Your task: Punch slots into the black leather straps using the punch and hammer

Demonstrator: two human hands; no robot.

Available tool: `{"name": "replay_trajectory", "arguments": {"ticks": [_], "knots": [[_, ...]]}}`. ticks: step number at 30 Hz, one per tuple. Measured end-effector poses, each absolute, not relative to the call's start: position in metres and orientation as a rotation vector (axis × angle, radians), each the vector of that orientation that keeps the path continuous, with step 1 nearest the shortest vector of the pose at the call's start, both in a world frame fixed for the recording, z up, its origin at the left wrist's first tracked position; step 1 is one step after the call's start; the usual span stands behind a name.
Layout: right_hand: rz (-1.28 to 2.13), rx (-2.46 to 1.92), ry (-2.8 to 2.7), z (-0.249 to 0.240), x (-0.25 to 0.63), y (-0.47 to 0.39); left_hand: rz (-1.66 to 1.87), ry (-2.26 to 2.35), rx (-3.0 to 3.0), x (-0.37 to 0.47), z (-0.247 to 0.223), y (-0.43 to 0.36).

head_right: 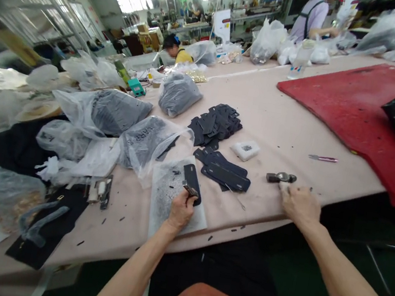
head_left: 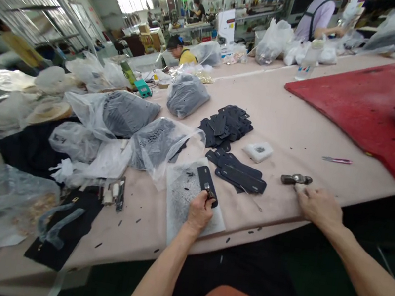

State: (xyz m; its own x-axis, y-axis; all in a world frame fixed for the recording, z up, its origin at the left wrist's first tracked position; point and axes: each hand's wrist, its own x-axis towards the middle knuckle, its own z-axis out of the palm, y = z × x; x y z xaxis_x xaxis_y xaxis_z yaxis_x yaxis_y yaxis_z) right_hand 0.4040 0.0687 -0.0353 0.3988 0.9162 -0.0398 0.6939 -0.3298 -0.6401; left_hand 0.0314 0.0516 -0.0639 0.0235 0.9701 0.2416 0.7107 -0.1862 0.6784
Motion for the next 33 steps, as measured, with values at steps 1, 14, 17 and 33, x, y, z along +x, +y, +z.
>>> {"name": "replay_trajectory", "arguments": {"ticks": [1, 14, 17, 33], "knots": [[0.410, -2.118, -1.497, -0.034, 0.391, 0.071, 0.962, 1.713, 1.935, 0.031, -0.064, 0.052], [1.097, -1.846, -1.786, -0.054, 0.166, 0.102, 0.972, 1.741, 1.872, 0.029, -0.065, 0.052], [1.096, -1.867, -1.816, -0.055, 0.170, 0.105, 1.057, 1.784, 1.723, 0.025, -0.062, 0.053], [1.013, -1.788, -1.854, -0.022, 0.198, 0.126, 1.146, 1.865, 1.599, 0.019, -0.065, 0.051]]}}
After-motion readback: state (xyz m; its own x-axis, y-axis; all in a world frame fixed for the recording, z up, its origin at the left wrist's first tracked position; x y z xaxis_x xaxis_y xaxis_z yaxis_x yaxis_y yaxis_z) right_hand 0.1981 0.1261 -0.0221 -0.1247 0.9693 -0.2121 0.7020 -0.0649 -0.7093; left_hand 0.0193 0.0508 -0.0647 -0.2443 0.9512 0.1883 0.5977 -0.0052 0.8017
